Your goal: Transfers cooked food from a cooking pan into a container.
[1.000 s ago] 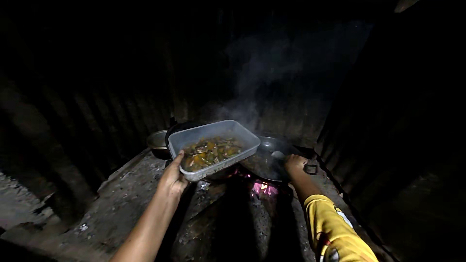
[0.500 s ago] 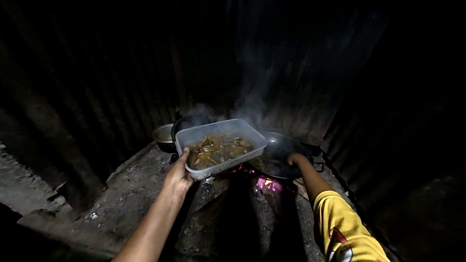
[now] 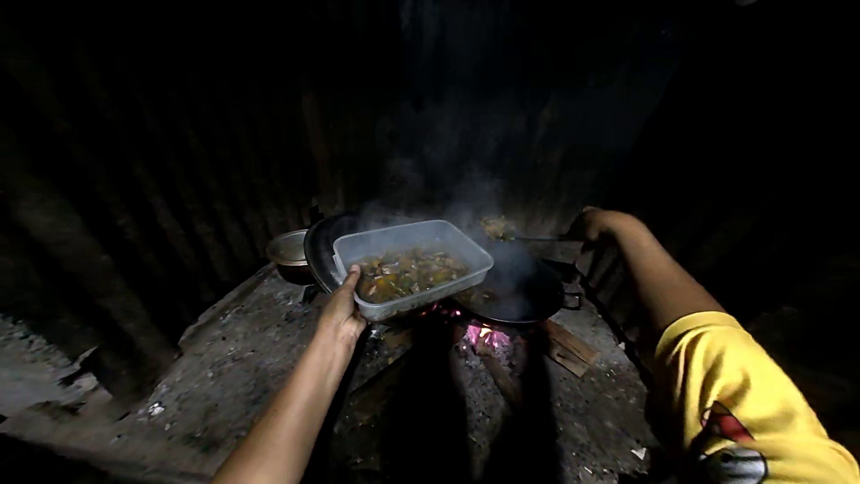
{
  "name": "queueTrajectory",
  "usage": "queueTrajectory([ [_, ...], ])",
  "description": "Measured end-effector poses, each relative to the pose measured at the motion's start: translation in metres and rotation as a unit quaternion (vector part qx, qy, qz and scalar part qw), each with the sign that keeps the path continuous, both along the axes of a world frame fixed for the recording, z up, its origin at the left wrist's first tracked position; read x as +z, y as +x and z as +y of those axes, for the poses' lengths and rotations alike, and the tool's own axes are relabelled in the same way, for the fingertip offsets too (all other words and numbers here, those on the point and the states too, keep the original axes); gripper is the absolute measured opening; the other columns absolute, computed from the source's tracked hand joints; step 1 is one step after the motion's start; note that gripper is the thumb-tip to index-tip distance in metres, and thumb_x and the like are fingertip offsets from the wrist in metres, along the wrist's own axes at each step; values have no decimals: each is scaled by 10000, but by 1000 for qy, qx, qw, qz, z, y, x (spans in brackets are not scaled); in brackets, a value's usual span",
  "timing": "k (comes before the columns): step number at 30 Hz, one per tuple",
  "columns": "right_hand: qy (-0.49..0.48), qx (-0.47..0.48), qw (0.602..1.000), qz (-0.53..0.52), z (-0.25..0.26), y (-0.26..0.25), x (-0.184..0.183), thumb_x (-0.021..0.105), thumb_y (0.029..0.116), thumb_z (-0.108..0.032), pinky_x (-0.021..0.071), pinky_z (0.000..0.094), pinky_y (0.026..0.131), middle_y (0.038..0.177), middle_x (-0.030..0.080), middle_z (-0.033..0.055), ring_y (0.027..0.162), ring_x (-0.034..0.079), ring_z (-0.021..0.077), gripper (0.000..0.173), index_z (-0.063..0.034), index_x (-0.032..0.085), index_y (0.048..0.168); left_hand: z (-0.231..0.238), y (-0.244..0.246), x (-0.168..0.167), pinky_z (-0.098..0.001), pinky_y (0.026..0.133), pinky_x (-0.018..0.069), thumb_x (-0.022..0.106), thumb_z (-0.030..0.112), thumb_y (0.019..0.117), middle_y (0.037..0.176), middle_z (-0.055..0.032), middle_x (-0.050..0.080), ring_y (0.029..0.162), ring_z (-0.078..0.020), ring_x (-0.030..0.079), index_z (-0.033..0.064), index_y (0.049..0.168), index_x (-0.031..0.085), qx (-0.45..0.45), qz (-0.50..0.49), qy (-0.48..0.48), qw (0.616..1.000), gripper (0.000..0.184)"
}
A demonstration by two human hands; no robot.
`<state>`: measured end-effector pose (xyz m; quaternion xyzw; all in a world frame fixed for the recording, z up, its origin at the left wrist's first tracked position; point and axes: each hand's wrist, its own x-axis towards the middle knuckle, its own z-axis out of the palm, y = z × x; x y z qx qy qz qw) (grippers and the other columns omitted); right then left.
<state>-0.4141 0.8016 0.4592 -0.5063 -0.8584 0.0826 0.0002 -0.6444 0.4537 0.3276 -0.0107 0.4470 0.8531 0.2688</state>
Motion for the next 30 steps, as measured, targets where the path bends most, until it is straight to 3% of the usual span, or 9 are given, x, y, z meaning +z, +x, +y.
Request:
queueTrajectory([
  [3,40,21,998,-53,-23,1,38,723,950,-60,470,616,995,1175,648,303,1134,620,438,255,120,655,1117,10,-1,-2,-411,788,582,526,317,1065,1073,-145,649,928,-232,669,46,1308,534,-12,-6,3,1000,365],
  [8,44,37,998,-34,-81,-2,71,707,987,-155,516,540,886,1064,661,229,964,643,341,247,58,667,1104,23,0,-7,-424,777,575,528,331,1064,1045,-147,653,907,-238,663,33,1271,561,-35,-4,-10,999,364],
  [12,53,50,997,-28,-110,-16,66,732,976,-196,519,558,822,1015,659,217,893,636,338,253,35,680,1066,27,5,-6,-450,823,573,549,340,1054,1118,-171,653,979,-265,665,26,1308,548,-43,-14,-16,999,403],
  [15,151,51,981,-110,-165,-22,59,659,1006,-198,496,672,871,1187,672,257,1141,639,455,237,-11,680,1150,27,8,-2,-438,807,577,545,334,1055,1100,-163,657,957,-255,670,35,1301,549,-53,-20,-9,998,387],
  [18,274,89,940,-181,-195,-24,37,547,1026,-51,516,593,845,1082,705,229,1048,683,423,168,-9,702,1076,28,8,-3,-418,771,580,531,335,1061,1053,-154,657,905,-244,671,32,1278,552,-62,-13,-12,998,374],
  [20,364,151,900,-186,-193,-18,20,518,1010,24,480,588,871,1024,694,255,965,678,432,196,32,709,1055,28,8,-5,-428,794,579,528,328,1063,1087,-169,659,936,-255,673,22,1300,548,-65,-10,-11,998,387],
  [24,456,209,849,-168,-175,-3,4,498,1008,58,489,568,850,1085,666,297,972,670,452,294,40,674,1242,27,7,-9,-416,787,577,537,319,1061,1078,-162,655,927,-244,669,26,1289,550,-59,-13,-15,998,372],
  [27,456,205,860,-106,-152,14,6,539,996,35,487,597,816,1059,688,291,951,679,468,305,-8,696,1253,25,7,-7,-410,772,577,517,316,1068,1048,-157,660,899,-234,670,26,1278,555,-61,-5,-9,998,360],
  [30,376,122,917,-48,-131,30,18,539,1054,-112,492,634,824,1079,710,277,978,686,485,263,-80,721,1242,24,3,-7,-420,789,575,523,313,1066,1079,-159,660,933,-245,670,33,1293,551,-63,-11,-4,998,361],
])
